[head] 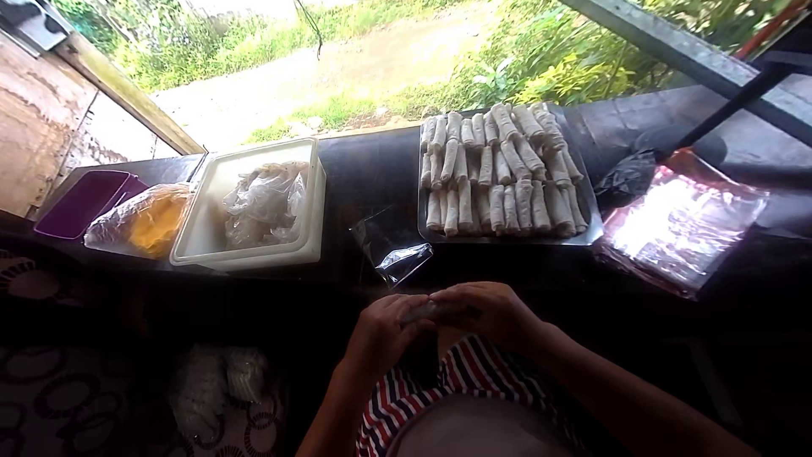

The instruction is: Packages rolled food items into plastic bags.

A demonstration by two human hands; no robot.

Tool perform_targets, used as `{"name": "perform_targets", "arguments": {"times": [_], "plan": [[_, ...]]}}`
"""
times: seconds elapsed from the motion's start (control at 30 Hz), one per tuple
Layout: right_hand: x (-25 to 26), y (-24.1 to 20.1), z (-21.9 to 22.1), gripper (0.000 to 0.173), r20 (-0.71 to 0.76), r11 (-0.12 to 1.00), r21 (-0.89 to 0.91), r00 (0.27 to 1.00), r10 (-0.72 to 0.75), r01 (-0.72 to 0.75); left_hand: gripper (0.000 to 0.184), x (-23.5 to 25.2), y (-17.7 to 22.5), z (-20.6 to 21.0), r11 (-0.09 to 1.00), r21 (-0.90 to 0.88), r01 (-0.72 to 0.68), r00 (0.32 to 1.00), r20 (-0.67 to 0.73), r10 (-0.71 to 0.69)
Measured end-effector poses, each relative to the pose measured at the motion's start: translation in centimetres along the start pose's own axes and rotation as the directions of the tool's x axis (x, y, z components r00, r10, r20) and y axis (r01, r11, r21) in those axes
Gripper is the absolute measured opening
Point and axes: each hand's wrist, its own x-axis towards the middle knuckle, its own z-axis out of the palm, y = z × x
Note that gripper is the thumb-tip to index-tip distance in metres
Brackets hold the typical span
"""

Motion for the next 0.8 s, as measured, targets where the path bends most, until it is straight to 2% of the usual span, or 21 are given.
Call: {"name": "perform_targets", "arguments": {"times": [0.57,0.7,0.8], "plan": [[-1.1,0.7,0.9,0.022,-0.011,0.996,0.077,0.999,0.04,-0.039,0.028,-1.0,-1.2,1.6,0.997,0.036,-0.062,0.998,-0.017,0.062],[-1.7,0.7,0.7,0.024,0.07,0.982,0.094,0.985,0.157,-0.163,0.028,-1.5,-1.7,2.4,1.0,-0.025,0.015,1.0,0.01,-0.014],[-2.3,0.5,-0.2,0.033,0.203,0.922,0.186,0.931,0.303,-0.34,0.041,-1.5,-2.2,2.7,0.995,-0.059,0.078,0.996,0.043,-0.075]]}}
